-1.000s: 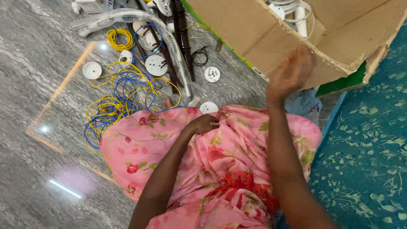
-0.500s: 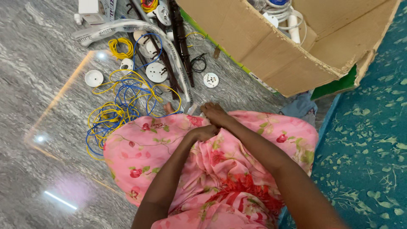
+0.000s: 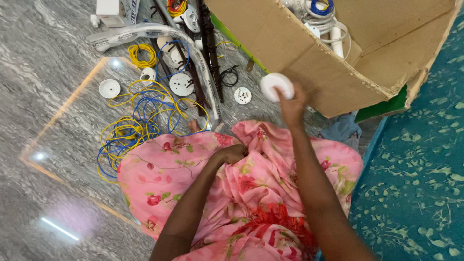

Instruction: The person sits on the floor and assembles electrical components by hand. They connect wires to a white plastic junction box and handle various electrical fittings and wires from a nearby cardboard box.

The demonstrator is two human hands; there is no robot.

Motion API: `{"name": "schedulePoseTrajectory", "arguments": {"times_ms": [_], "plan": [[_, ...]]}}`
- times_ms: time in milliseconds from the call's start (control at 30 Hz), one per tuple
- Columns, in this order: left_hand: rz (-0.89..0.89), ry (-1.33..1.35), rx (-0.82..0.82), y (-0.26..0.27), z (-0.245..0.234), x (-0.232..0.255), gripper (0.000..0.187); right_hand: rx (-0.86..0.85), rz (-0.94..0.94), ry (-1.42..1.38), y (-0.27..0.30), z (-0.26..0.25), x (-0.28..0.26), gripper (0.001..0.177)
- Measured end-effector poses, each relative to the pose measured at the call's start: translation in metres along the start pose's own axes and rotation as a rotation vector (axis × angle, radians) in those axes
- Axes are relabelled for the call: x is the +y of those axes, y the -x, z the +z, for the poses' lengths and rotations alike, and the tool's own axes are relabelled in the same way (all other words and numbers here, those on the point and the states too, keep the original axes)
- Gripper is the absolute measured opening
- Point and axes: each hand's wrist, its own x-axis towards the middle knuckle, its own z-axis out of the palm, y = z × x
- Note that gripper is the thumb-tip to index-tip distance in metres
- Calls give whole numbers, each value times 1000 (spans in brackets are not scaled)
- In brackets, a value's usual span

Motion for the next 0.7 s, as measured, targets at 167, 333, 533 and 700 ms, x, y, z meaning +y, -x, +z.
{"name": "schedulePoseTrajectory", "arguments": {"times_ms": [167,333,533,700], "plan": [[-44,10,6,8,-2,17,29,604,-133,618,-66,-110,-24,92],[15,-106,57,8,-10,19,27,444,-244,527,-22,-37,-12,74],[-59,-166,140,5,-10,10,39,-533,-354,571,26,85,35,81],[-15,-229,206,2,-7,11,44,-810,-106,731,49,87,77,63]]}}
